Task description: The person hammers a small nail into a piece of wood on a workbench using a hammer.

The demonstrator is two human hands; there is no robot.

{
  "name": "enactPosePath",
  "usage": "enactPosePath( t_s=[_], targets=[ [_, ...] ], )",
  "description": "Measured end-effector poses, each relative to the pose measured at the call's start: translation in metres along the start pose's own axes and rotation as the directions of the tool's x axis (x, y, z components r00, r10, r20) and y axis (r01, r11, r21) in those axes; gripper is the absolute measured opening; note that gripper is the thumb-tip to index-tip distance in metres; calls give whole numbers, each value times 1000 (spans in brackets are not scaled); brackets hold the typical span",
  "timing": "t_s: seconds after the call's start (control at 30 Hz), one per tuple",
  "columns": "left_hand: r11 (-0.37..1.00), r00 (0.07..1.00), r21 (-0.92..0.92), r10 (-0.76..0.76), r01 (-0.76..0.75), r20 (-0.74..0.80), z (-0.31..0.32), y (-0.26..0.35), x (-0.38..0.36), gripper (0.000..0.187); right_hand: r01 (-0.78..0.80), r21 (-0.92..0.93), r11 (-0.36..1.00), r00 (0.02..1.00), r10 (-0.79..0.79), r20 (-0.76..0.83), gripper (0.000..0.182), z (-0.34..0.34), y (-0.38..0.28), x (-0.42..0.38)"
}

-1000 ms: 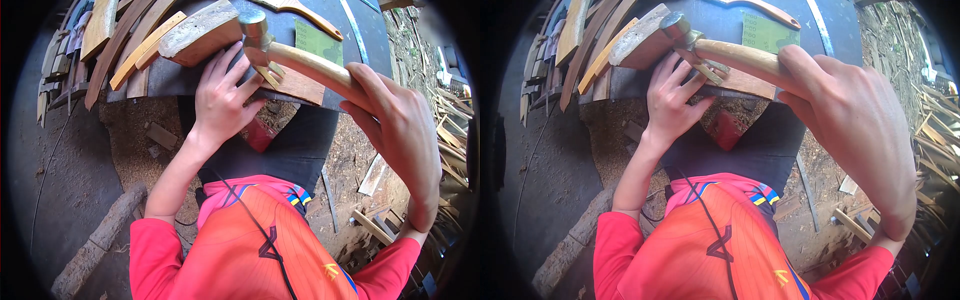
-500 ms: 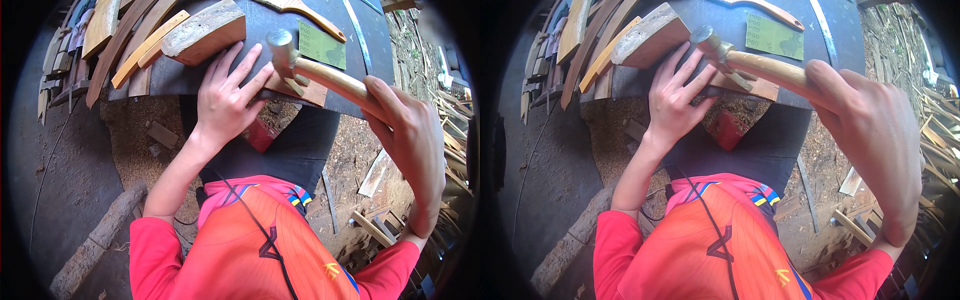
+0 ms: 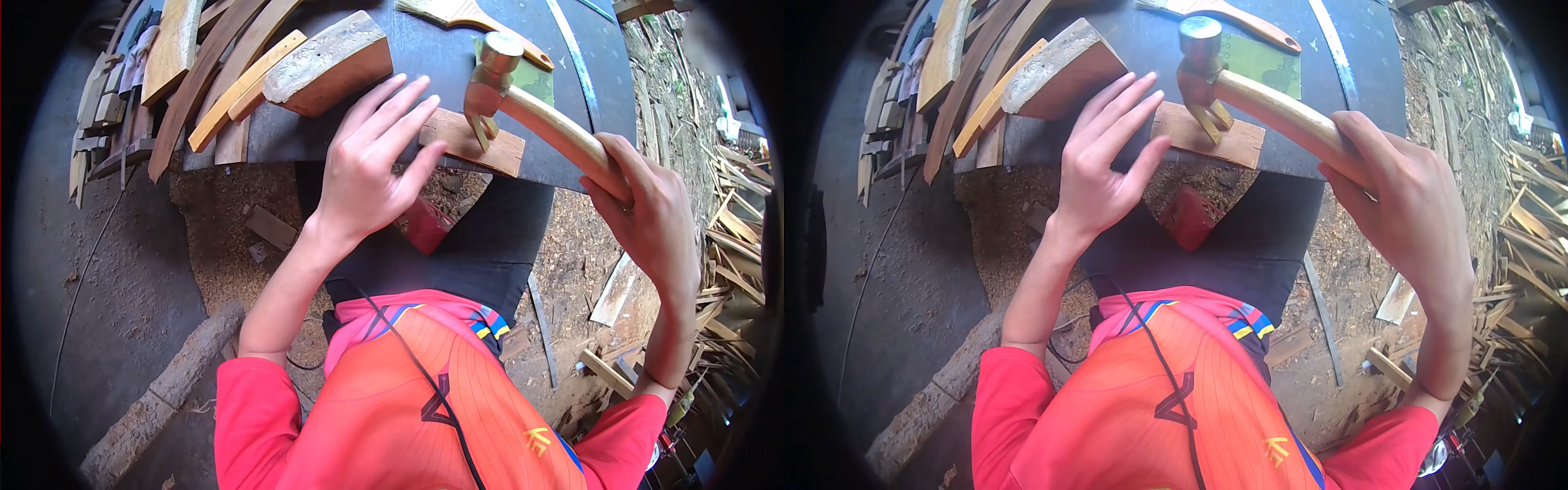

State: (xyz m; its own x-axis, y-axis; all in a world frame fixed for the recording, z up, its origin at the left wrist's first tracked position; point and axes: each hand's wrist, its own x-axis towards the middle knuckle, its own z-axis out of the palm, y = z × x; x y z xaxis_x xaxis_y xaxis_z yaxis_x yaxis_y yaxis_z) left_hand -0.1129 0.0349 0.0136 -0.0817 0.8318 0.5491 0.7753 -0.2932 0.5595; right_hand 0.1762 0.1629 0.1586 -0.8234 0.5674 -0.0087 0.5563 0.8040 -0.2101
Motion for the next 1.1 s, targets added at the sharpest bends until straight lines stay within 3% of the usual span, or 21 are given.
enactPosePath(
  t_s=[0.33, 0.57, 0.73, 0.87, 0.97, 1.03, 1.1],
  targets=[
    [982, 982, -32, 188, -187, 15, 21, -10, 34, 21, -12, 26, 1000, 999, 14, -52, 40, 9, 0, -9],
    [989, 999, -144, 47, -43, 28, 25, 6, 32, 12, -47, 154, 987, 996, 58, -64, 37, 23, 10, -19],
    [956, 993, -274, -113, 105, -16, 16, 15, 25, 11, -178, 436, 882, 972, 226, -61, 38, 39, -1, -27],
    [895, 965, -373, -261, 244, 4, 3, 14, 10, 10, -271, 696, 664, 912, 410, -36, 38, 57, -17, -36],
    [865, 934, -381, -357, 328, -8, -1, 13, 4, 11, -371, 897, 239, 808, 559, 185, 36, 67, -35, -41],
    [822, 890, -380, -456, 423, 4, -2, 16, 2, 11, -268, 963, -3, 817, 530, 229, 34, 86, -43, -44],
    [799, 888, -444, -460, 405, -19, 0, 17, 4, 14, -231, 971, -67, 830, 507, 232, 36, 106, -52, -46]
  ],
)
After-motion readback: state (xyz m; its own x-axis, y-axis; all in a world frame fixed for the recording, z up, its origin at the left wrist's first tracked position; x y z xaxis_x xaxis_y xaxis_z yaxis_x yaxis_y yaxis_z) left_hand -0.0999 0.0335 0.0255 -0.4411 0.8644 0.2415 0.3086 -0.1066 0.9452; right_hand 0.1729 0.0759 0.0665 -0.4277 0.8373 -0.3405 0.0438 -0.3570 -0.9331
